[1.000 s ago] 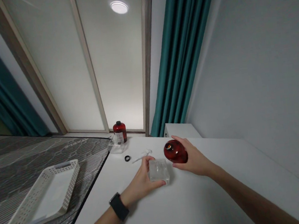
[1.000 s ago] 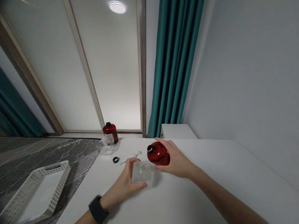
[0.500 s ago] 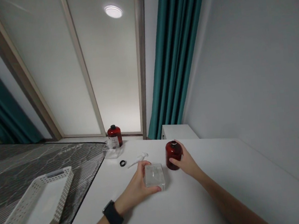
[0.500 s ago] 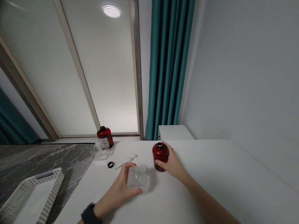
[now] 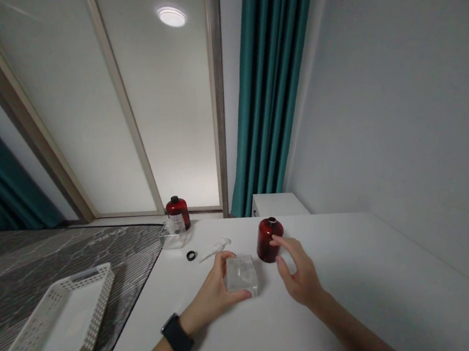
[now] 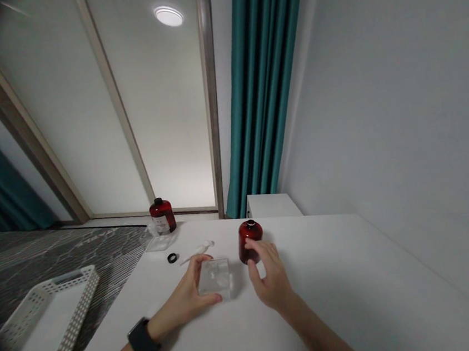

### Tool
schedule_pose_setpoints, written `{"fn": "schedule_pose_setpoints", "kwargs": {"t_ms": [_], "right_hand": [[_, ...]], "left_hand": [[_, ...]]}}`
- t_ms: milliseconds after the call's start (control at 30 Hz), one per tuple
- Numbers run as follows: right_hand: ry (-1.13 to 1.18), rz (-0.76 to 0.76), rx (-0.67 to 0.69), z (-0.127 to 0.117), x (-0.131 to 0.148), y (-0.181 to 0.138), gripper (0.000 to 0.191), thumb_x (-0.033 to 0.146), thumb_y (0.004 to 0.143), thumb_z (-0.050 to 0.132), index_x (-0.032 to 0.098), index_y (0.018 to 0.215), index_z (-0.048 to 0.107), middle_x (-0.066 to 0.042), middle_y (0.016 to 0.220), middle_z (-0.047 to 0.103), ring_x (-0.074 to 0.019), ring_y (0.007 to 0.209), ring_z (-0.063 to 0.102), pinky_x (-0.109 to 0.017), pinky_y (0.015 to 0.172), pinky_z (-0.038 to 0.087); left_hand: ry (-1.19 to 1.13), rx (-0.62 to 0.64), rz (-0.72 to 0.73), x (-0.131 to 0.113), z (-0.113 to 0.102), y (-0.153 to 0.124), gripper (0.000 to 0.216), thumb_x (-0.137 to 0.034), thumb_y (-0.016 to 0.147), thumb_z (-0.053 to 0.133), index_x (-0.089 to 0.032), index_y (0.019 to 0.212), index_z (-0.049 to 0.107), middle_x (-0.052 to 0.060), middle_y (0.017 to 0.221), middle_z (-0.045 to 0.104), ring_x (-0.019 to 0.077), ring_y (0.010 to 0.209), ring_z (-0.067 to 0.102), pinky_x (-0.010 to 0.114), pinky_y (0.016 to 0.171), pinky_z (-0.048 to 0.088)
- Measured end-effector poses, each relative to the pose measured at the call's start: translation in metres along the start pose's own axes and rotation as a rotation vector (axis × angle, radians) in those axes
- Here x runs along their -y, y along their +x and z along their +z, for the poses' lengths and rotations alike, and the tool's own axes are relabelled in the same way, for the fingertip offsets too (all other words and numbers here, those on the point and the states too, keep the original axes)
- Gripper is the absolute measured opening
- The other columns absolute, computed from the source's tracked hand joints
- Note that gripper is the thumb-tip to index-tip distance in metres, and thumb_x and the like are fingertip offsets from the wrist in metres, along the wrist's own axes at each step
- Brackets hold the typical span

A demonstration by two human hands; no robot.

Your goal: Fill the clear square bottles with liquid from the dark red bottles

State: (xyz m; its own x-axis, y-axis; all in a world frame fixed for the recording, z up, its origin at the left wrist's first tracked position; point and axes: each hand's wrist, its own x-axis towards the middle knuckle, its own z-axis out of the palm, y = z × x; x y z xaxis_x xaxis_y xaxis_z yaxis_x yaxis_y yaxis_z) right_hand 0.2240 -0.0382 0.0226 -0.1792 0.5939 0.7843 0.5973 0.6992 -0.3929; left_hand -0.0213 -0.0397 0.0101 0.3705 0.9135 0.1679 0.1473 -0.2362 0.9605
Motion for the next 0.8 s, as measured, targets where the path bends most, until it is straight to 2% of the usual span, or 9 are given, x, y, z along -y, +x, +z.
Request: {"fn": "schedule_pose_setpoints", "kwargs": {"t_ms": [67, 167, 400, 567, 800], "right_hand": [[0.033, -0.030, 0.142, 0.007, 0.013, -0.007, 0.047, 0.020, 0.096, 0.047, 0.025, 0.143, 0.044, -0.013, 0.129, 0.064, -0.0295, 0.120, 0.060, -0.051, 0.101, 0.052], [0.060, -0.047, 0.317, 0.018, 0.018, -0.015, 0.052, 0.025, 0.098, 0.046, 0.023, 0.150, 0.039, -0.014, 0.145, 0.055, -0.0300, 0.133, 0.053, -0.051, 0.109, 0.048], [0.035, -0.059, 0.460, 0.029, 0.016, -0.015, 0.058, 0.026, 0.097, 0.048, 0.020, 0.153, 0.035, -0.015, 0.151, 0.050, -0.0298, 0.139, 0.048, -0.054, 0.113, 0.045], [-0.041, -0.078, 0.491, 0.031, 0.018, -0.016, 0.059, 0.025, 0.096, 0.052, 0.017, 0.152, 0.038, -0.017, 0.151, 0.051, -0.0307, 0.139, 0.050, -0.054, 0.111, 0.047], [-0.101, -0.181, 0.391, 0.031, 0.019, -0.019, 0.054, 0.022, 0.096, 0.053, 0.018, 0.149, 0.044, -0.017, 0.145, 0.058, -0.0311, 0.132, 0.057, -0.054, 0.104, 0.054]], "left_hand": [[0.006, 0.008, 0.014, 0.000, 0.001, 0.000, 0.068, -0.024, 0.067, 0.085, -0.024, 0.117, 0.038, 0.006, 0.113, 0.056, 0.0255, 0.107, 0.057, 0.036, 0.090, 0.046], [0.048, 0.011, 0.020, 0.002, 0.001, 0.000, 0.068, -0.028, 0.069, 0.085, -0.023, 0.118, 0.038, 0.006, 0.112, 0.055, 0.0253, 0.105, 0.056, 0.037, 0.091, 0.045], [0.111, 0.025, 0.046, 0.009, 0.001, 0.001, 0.068, -0.034, 0.071, 0.084, -0.022, 0.120, 0.038, 0.008, 0.114, 0.056, 0.0265, 0.105, 0.057, 0.041, 0.092, 0.046], [0.143, 0.033, 0.052, 0.004, 0.003, 0.000, 0.067, -0.039, 0.073, 0.084, -0.021, 0.120, 0.040, 0.009, 0.119, 0.057, 0.0280, 0.110, 0.058, 0.043, 0.097, 0.046], [0.179, 0.071, 0.071, 0.003, 0.002, -0.002, 0.064, -0.040, 0.076, 0.081, -0.021, 0.119, 0.037, 0.008, 0.115, 0.057, 0.0264, 0.106, 0.060, 0.042, 0.093, 0.048]]}}
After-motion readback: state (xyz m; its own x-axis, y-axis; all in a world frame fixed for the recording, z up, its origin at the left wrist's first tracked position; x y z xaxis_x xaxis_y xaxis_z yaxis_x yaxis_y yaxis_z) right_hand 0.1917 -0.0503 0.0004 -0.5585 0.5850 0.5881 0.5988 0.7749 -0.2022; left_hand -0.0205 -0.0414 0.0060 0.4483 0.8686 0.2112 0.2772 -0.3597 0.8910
